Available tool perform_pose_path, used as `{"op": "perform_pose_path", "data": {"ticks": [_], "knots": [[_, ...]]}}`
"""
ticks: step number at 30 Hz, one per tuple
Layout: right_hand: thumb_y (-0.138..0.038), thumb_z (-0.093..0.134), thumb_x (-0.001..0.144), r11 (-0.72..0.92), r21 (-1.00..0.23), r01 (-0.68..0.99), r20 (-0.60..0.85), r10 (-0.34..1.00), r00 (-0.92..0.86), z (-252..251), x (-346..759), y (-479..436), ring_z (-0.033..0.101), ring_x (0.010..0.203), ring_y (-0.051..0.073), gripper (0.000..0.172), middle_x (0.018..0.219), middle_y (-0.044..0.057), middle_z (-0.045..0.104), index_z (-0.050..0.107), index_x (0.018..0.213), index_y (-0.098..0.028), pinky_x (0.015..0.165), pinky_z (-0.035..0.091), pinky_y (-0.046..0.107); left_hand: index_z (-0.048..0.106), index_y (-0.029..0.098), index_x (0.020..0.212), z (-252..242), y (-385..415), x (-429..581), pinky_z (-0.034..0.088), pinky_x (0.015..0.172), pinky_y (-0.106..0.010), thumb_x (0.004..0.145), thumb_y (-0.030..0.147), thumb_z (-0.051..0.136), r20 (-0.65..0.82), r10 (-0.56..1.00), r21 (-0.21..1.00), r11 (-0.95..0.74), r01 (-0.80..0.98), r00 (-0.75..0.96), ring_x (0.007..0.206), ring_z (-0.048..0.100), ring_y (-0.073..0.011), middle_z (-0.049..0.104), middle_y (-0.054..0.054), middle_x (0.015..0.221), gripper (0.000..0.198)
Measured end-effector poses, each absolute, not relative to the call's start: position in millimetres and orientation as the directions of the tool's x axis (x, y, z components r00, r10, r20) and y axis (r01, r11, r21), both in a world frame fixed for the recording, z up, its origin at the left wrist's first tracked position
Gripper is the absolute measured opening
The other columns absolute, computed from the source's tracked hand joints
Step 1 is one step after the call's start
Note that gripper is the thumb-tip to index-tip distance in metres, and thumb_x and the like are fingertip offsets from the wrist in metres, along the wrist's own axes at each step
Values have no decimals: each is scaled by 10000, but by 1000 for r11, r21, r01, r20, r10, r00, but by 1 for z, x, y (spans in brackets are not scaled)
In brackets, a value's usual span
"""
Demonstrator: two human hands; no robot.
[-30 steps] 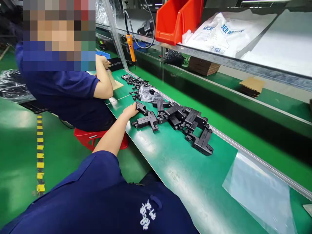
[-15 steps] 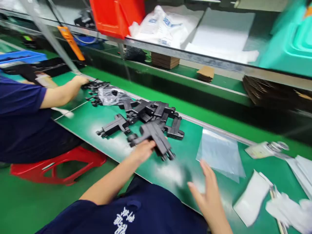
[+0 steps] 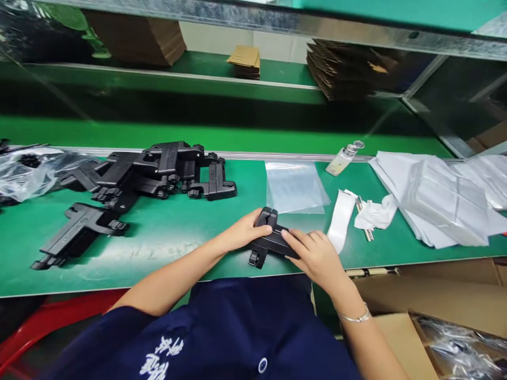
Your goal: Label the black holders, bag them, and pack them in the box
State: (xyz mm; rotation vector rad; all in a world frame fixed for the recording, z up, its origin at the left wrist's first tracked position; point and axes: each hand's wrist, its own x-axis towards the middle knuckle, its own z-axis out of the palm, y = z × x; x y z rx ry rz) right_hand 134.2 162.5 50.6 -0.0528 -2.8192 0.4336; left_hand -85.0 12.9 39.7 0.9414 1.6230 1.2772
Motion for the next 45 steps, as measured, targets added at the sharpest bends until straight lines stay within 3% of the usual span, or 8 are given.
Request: {"op": "perform_pose_path", "data": {"ticks": [5, 9, 15, 18, 24, 34, 41, 45], "knots": [[-632, 378, 933, 370, -896, 244, 78, 673, -735, 32, 135, 168, 636, 673, 206, 525, 807, 79, 675, 611, 1090, -189, 650, 548, 369, 545, 167, 1069, 40, 4, -77, 463, 750, -320, 730, 717, 581, -29, 873, 933, 199, 301, -486, 856, 582, -236, 611, -44, 932, 647], [-637, 463, 894, -125, -973, 196, -232, 602, -764, 21, 127, 166, 405, 390, 109, 453, 502, -51, 475, 582, 877, -200, 406, 382, 244, 553, 209, 1113, 49, -6, -78, 469, 799, -332, 644, 635, 709, 22, 914, 859, 190, 476, -404, 901, 624, -253, 651, -51, 1038, 653], [-368, 530, 943, 536, -845, 0, 321, 508, -799, 32, 125, 166, 634, 928, 214, 187, 964, 70, 651, 643, 1024, -242, 831, 527, 388, 596, 138, 1019, 36, 3, -77, 475, 732, -306, 676, 717, 662, -182, 831, 983, 171, -70, -525, 823, 623, -230, 656, -66, 907, 676], [-343, 516, 957, 553, -830, -75, 375, 454, -808, 29, 127, 170, 605, 1093, 234, 270, 1137, 92, 628, 581, 1211, -279, 957, 494, 439, 599, 126, 1008, 31, 4, -73, 472, 721, -294, 631, 719, 720, -200, 830, 962, 66, -264, -521, 805, 618, -218, 656, -70, 892, 713], [-449, 737, 801, 134, -990, -40, 102, 499, -861, 7, 128, 167, 624, 1152, 250, 581, 1319, 115, 593, 493, 1307, -300, 902, 567, 392, 555, 217, 1196, 41, -13, -72, 478, 952, -425, 668, 524, 809, 185, 894, 947, -50, 318, -408, 1045, 641, -277, 664, -91, 1159, 661], [-276, 801, 744, 243, -962, -127, 236, 499, -834, 0, 128, 160, 573, 1257, 252, 583, 1316, 94, 615, 528, 1258, -309, 1039, 500, 458, 362, 242, 1392, 32, -27, -82, 243, 1180, -486, 982, 292, 489, 681, 728, 476, -517, 711, 74, 1296, 541, -209, 680, -139, 1235, 432], [-370, 612, 909, 423, -904, -63, 257, 419, -871, 25, 125, 158, 616, 1193, 249, 531, 1289, 135, 623, 409, 1389, -270, 911, 574, 406, 568, 205, 1178, 43, -33, -78, 499, 926, -404, 707, 571, 766, 246, 868, 942, -110, 317, -431, 1055, 649, -285, 677, -116, 1138, 629], [-345, 538, 951, 810, -579, -91, 468, 239, -851, 45, 126, 168, 638, 1097, 270, 412, 1147, 130, 664, 479, 1341, -229, 893, 551, 444, 571, 171, 1103, 47, -31, -79, 502, 725, -300, 592, 649, 805, -25, 828, 979, -93, -181, -560, 837, 639, -221, 653, -65, 953, 738]]}}
